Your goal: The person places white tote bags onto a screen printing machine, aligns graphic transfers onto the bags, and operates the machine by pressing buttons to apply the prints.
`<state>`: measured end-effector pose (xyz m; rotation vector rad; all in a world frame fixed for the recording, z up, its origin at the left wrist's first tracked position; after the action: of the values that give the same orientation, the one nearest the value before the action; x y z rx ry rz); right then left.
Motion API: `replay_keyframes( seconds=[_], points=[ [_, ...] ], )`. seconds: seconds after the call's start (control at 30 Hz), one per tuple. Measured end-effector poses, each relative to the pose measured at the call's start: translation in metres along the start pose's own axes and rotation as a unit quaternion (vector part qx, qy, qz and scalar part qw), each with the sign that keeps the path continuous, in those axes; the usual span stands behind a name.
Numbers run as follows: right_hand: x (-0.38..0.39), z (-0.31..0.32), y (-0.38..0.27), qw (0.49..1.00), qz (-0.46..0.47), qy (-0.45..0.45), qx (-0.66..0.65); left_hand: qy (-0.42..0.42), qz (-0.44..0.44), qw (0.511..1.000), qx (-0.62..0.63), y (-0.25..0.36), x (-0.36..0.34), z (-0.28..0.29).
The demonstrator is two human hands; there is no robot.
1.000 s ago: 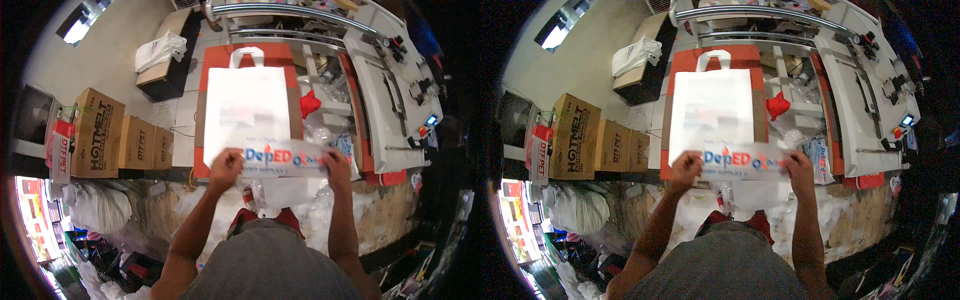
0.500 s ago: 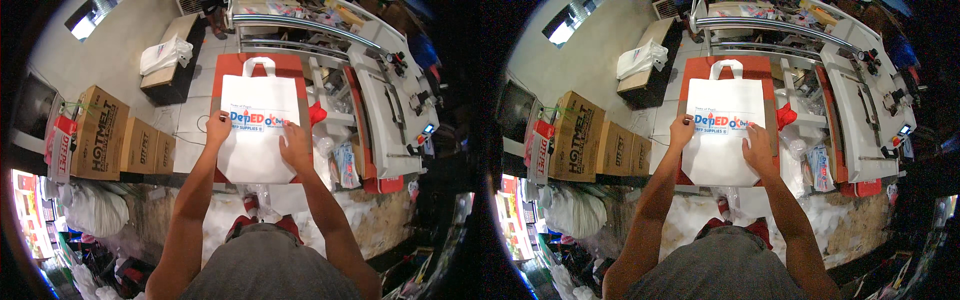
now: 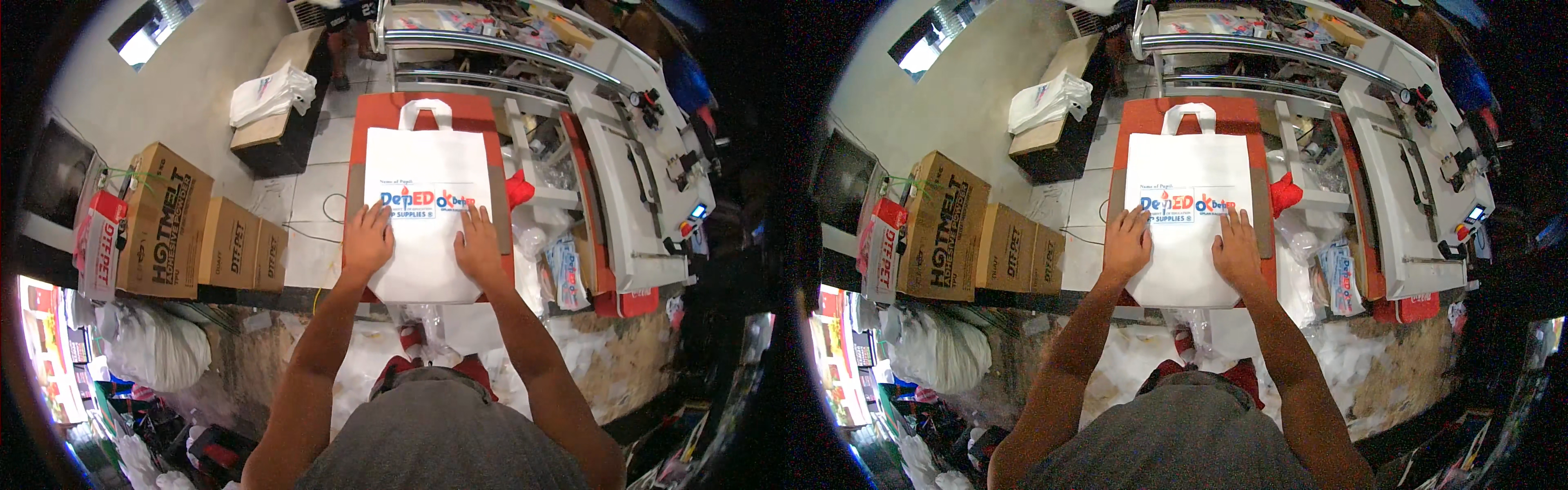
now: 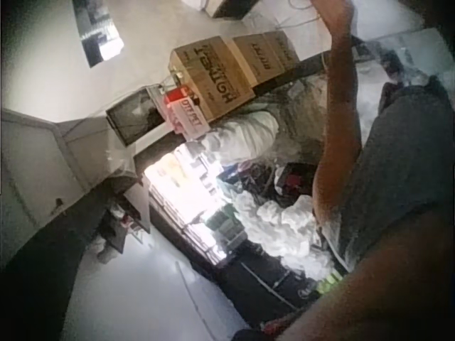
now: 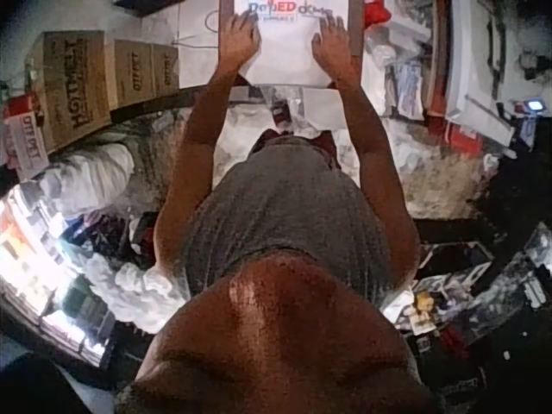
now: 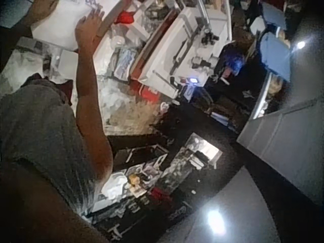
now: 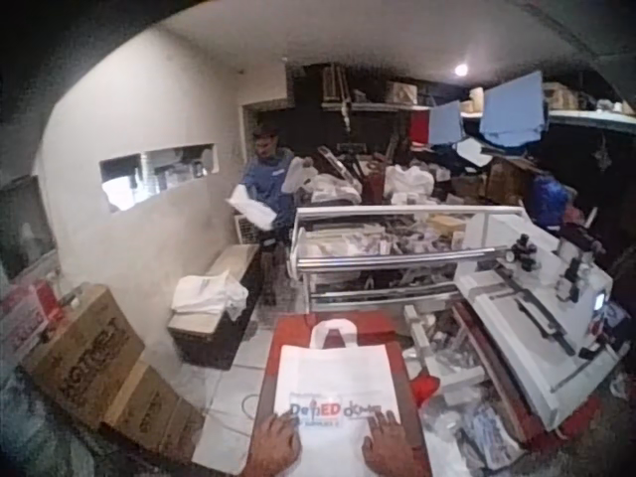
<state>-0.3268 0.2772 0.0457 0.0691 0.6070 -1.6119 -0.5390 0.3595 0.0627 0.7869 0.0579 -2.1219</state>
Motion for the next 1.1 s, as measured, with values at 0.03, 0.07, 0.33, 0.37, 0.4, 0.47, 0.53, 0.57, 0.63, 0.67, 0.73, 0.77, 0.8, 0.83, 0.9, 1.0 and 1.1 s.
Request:
replay_keyframes(
  seconds=[0.03, 0.07, 0.33, 0.37, 0.4, 0.47, 0.53, 0.57, 0.63, 0.67, 0.73, 0.77, 0.8, 0.83, 0.9, 1.0, 1.1],
  points=[
    [0.000, 0.000, 0.001, 1.000, -0.002, 0.005, 0.005, 0.006, 0.002, 1.000, 0.000, 0.000, 0.001, -0.001],
    [0.001, 0.000, 0.001, 1.000, -0.003, 0.009, 0.009, 0.013, 0.004, 1.000, 0.000, -0.001, 0.001, -0.001],
    [0.002, -0.003, 0.004, 1.000, -0.021, -0.001, 0.004, -0.004, 0.021, 1.000, -0.006, -0.005, 0.004, -0.008],
    [0.002, -0.004, 0.004, 1.000, -0.023, -0.003, 0.001, -0.011, 0.022, 1.000, -0.005, -0.006, 0.005, -0.009],
    [0.002, -0.004, 0.005, 1.000, -0.023, -0.003, 0.000, -0.010, 0.022, 1.000, -0.006, -0.005, 0.005, -0.009],
    [0.003, -0.005, 0.006, 1.000, -0.020, -0.005, 0.002, -0.012, 0.023, 1.000, -0.014, -0.005, 0.005, -0.009],
    [0.003, -0.005, 0.007, 1.000, -0.021, -0.005, 0.007, -0.016, 0.024, 0.999, -0.014, -0.003, 0.004, -0.009],
    [0.004, -0.005, 0.008, 1.000, -0.022, -0.005, 0.011, -0.019, 0.025, 0.999, -0.015, -0.003, 0.004, -0.009],
    [0.003, -0.003, 0.007, 1.000, -0.018, -0.003, 0.011, -0.021, 0.027, 0.999, -0.014, -0.003, 0.004, -0.010],
    [0.003, -0.003, 0.005, 1.000, -0.013, -0.001, 0.009, -0.023, 0.030, 0.999, -0.015, -0.004, 0.004, -0.010],
    [0.003, -0.005, 0.005, 1.000, -0.017, -0.003, 0.016, -0.024, 0.029, 0.999, -0.018, -0.006, 0.005, -0.011],
    [0.004, -0.006, 0.006, 1.000, -0.019, -0.006, 0.021, -0.024, 0.031, 0.999, -0.022, -0.007, 0.005, -0.012],
    [0.004, -0.005, 0.006, 1.000, -0.020, -0.006, 0.022, -0.024, 0.033, 0.999, -0.019, -0.006, 0.005, -0.010],
    [0.003, -0.005, 0.006, 1.000, -0.016, -0.006, 0.023, -0.024, 0.033, 0.999, -0.019, -0.005, 0.004, -0.010],
    [0.003, -0.003, 0.004, 1.000, -0.011, -0.005, 0.024, -0.024, 0.032, 0.999, -0.014, -0.004, 0.003, -0.008],
    [0.003, 0.001, 0.001, 1.000, -0.013, 0.005, 0.014, -0.008, 0.022, 1.000, 0.012, -0.003, 0.001, 0.000],
    [0.004, 0.032, 0.006, 0.993, -0.027, 0.086, -0.069, 0.093, 0.022, 0.989, 0.109, -0.014, 0.002, 0.031]
  ],
)
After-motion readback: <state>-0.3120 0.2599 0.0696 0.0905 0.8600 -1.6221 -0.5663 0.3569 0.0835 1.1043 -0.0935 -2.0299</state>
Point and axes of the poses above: each hand's wrist, its own x-axis away from the middle knuckle, its own z-axis out of the back of the hand, y = z × x, the point moved 9 cm from there along -x, towards the middle knuckle, and after that the axes turned 7 degrees about y, right-handed, at the moved point
